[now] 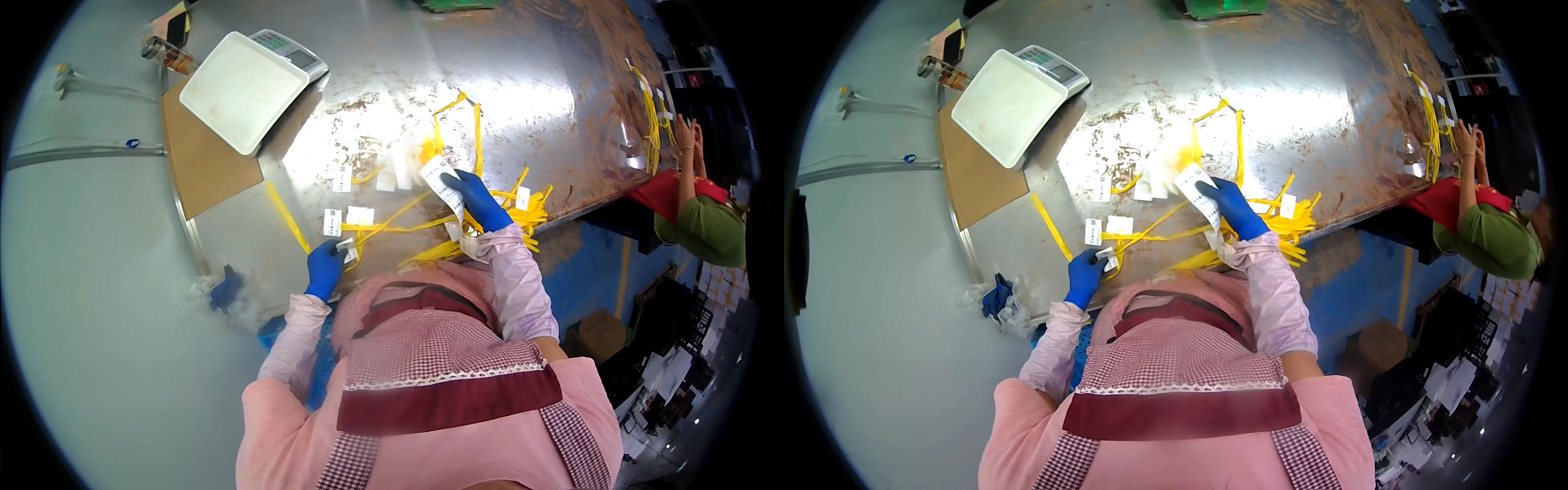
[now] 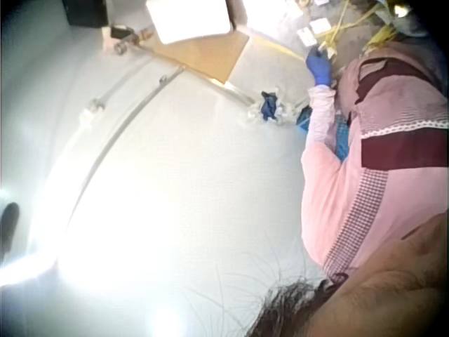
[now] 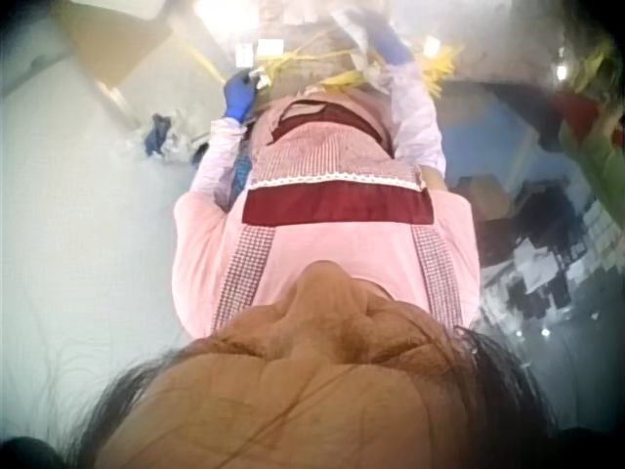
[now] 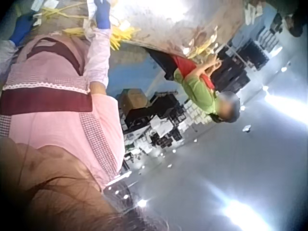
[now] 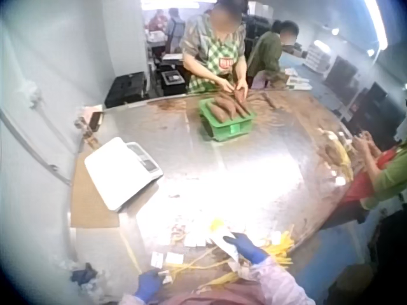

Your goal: The person sorts and organizes yellow tags with attached white labels on a metal table. They repeatedly pick up, separate, and arrange the tags, occasionally handing them to a coworker. The person also places some tags into a blue basket.

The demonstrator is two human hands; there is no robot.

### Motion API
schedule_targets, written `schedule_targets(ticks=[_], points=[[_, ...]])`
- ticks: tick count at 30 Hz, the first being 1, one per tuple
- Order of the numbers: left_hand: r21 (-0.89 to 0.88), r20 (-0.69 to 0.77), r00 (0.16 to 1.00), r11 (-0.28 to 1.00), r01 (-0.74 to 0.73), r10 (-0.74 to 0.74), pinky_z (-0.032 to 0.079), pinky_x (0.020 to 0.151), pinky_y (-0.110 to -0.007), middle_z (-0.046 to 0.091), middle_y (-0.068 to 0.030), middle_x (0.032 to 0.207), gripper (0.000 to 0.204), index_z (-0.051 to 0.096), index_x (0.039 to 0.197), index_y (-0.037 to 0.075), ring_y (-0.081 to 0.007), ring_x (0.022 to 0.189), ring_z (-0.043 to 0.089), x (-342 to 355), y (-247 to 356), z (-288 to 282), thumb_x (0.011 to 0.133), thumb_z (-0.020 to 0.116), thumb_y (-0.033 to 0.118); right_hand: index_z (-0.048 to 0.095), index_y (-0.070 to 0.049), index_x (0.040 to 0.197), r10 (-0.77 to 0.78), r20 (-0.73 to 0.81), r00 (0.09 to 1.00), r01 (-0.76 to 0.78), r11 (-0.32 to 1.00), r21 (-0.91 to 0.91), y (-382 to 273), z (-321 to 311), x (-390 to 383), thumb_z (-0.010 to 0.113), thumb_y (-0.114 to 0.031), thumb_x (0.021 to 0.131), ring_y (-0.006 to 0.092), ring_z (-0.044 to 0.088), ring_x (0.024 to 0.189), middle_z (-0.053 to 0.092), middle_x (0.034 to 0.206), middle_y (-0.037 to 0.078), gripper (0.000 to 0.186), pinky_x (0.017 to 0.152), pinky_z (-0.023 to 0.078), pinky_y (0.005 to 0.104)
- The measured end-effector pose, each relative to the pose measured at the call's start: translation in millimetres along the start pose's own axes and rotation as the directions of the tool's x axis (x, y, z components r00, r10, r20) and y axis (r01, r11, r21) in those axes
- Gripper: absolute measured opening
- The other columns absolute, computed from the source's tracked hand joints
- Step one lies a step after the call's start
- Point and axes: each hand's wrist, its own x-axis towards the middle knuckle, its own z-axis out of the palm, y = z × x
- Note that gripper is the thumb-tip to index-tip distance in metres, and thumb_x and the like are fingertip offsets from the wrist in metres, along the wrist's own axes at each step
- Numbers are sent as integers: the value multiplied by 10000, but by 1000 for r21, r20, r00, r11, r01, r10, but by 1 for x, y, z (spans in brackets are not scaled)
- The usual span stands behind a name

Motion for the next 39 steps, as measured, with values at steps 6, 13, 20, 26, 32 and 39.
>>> schedule_targets(ticks=[6, 13, 20, 26, 32, 39], points=[[434, 319, 921, 898, 67, -223, 547, 747, -403, 729, -176, 910, 529, 761, 980, 56, -325, 806, 706, 14, 28, -57, 809, 683, 551, 603, 48, 1262, 12, 21, 1000, -14, 994, 104, -2, 0, -11, 670, -249, 933, 116, 645, 905, 699, 1077, 61, 448, 805, 490, 236], [204, -222, 914, 933, -297, 340, 541, 699, -356, 716, -150, 861, 205, 730, 1027, 107, -289, 779, 709, 89, 101, -16, 866, 679, 224, 567, 56, 1296, -15, 13, 1000, 12, 984, 177, -11, 6, -27, 666, -230, 934, 131, 651, 965, 681, 1141, 71, 472, 858, 496, 243], [448, -284, 868, 857, -256, 408, 513, 768, -440, 703, -119, 933, 222, 717, 976, 131, -323, 849, 680, 102, 100, 75, 805, 735, 273, 589, 43, 1284, -50, 44, 998, 53, 996, -77, -16, 8, -57, 710, -175, 894, 117, 641, 944, 692, 1109, 64, 463, 847, 504, 256], [272, -332, 866, 917, -292, 374, 523, 674, -390, 695, -88, 846, 136, 671, 887, 75, -300, 728, 675, 113, 82, 99, 802, 734, 161, 663, 31, 1149, -114, 87, 990, 144, 807, -573, -19, 34, -72, 764, -205, 828, 144, 648, 875, 718, 993, 96, 411, 798, 505, 297], [-605, -62, 985, 779, -164, 160, 534, 688, -277, 717, -72, 910, 321, 699, 1027, 8, -121, 795, 658, 69, 83, 92, 768, 818, 155, 684, 5, 1100, -124, 219, 968, 241, 710, -662, -38, 75, -64, 767, -264, 816, 207, 671, 857, 715, 944, 128, 400, 781, 508, 329], [-526, 63, 992, 849, -58, 107, 548, 635, -283, 714, -94, 927, 232, 680, 1106, 2, -142, 765, 675, 45, 105, 65, 914, 616, 116, 664, 13, 1146, -216, 203, 955, 296, 714, -634, -43, 98, -57, 758, -246, 843, 158, 641, 855, 706, 978, 110, 410, 792, 507, 297]])
